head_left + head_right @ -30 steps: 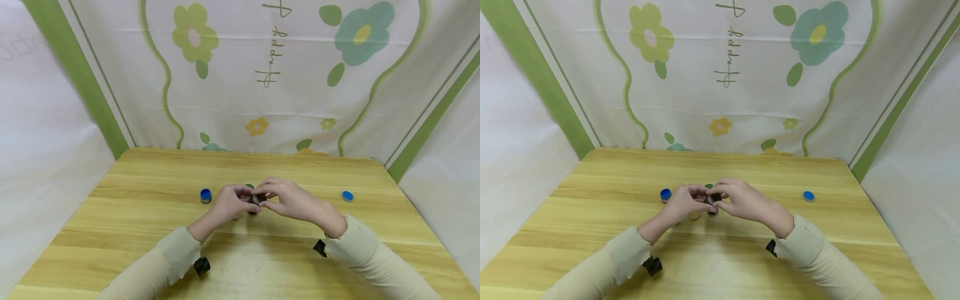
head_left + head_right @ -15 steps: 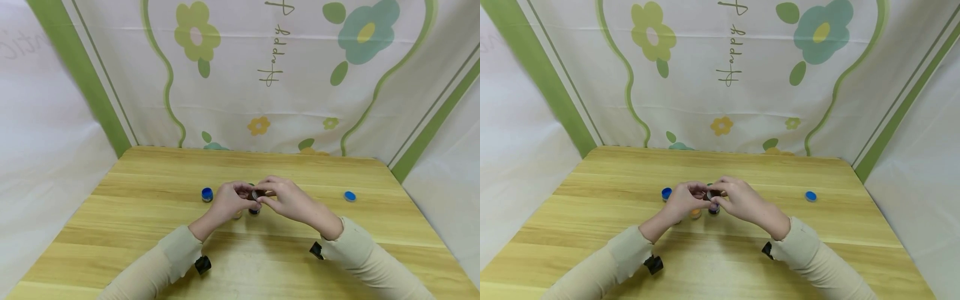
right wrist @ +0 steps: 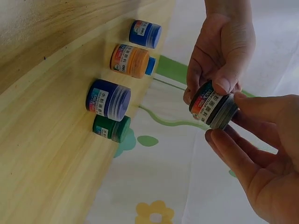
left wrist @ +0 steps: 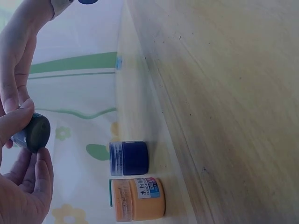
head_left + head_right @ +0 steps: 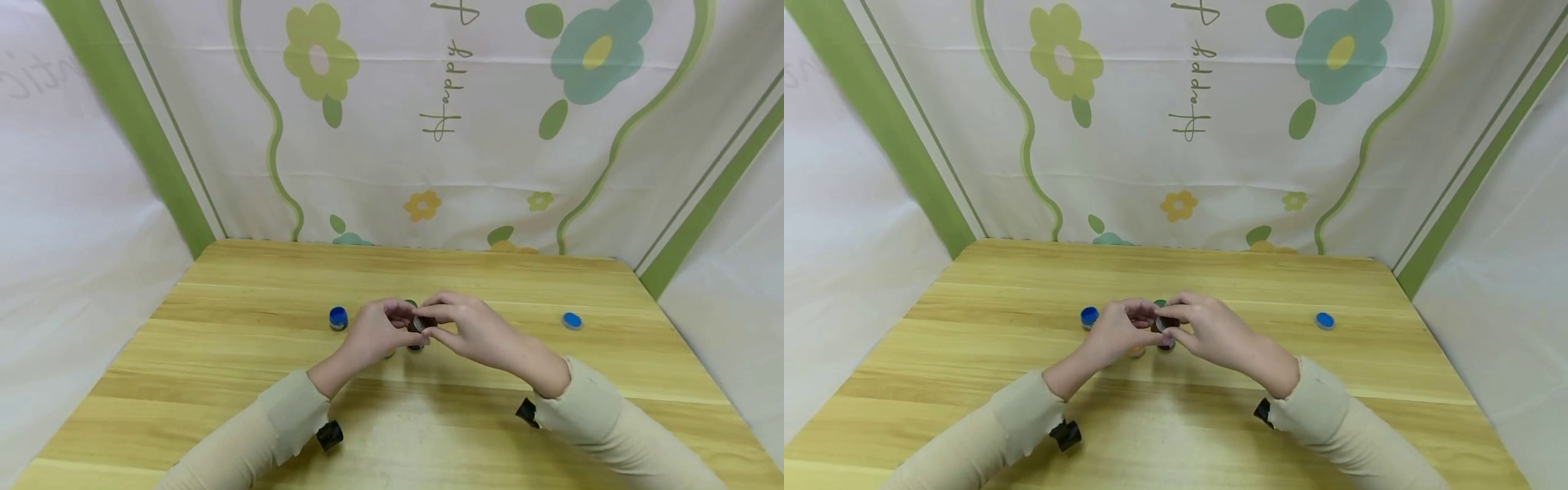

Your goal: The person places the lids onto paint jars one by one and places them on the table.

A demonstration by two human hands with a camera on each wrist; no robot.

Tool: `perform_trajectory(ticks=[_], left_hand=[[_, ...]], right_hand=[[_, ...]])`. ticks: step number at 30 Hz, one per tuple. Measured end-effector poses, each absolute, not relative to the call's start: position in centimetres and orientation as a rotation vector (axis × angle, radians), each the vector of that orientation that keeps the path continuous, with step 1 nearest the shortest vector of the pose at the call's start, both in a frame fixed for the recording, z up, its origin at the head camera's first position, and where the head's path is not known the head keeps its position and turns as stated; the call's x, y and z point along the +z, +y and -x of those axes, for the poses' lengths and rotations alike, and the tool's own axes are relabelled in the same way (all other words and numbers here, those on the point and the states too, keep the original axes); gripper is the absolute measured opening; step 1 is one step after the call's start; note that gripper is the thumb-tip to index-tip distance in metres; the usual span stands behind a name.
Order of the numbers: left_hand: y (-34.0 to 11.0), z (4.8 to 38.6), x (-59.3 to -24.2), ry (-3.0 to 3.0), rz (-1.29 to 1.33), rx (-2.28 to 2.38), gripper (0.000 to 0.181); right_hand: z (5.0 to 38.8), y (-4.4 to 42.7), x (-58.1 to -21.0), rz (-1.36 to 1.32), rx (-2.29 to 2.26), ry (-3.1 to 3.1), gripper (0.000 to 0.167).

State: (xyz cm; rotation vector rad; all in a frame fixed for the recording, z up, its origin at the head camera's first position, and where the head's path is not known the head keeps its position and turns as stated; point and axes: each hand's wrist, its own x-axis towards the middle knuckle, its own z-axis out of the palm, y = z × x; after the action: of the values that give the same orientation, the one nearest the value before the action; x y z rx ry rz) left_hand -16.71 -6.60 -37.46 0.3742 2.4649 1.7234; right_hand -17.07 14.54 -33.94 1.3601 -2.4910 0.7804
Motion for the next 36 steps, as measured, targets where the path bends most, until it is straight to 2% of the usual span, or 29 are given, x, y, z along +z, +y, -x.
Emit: perform_trajectory(ticks=[7, 16, 23, 36], left_hand=[[-6.7, 16.2, -37.5, 2.405, -0.457, 1.743, 0.035], [-6.9, 15.8, -37.7, 2.331, -0.487, 1.759, 0.038], [-7.0, 15.5, -37.9, 2.232, -0.580, 1.756, 0.036], [-7.4, 15.0, -38.3, 2.213, -0.558, 1.705, 0.038]], right_hand=[[17.1, 15.5, -33.4, -1.406, 0.824, -2.447, 0.030], [17.5, 17.5, -33.2, -1.332, 0.742, -2.420, 0.032], [17.8, 20.4, -32.9, -1.146, 0.693, -2.552, 0.031], [18.8, 26.6, -34.4, -0.871, 0.656, -2.721, 0.030]])
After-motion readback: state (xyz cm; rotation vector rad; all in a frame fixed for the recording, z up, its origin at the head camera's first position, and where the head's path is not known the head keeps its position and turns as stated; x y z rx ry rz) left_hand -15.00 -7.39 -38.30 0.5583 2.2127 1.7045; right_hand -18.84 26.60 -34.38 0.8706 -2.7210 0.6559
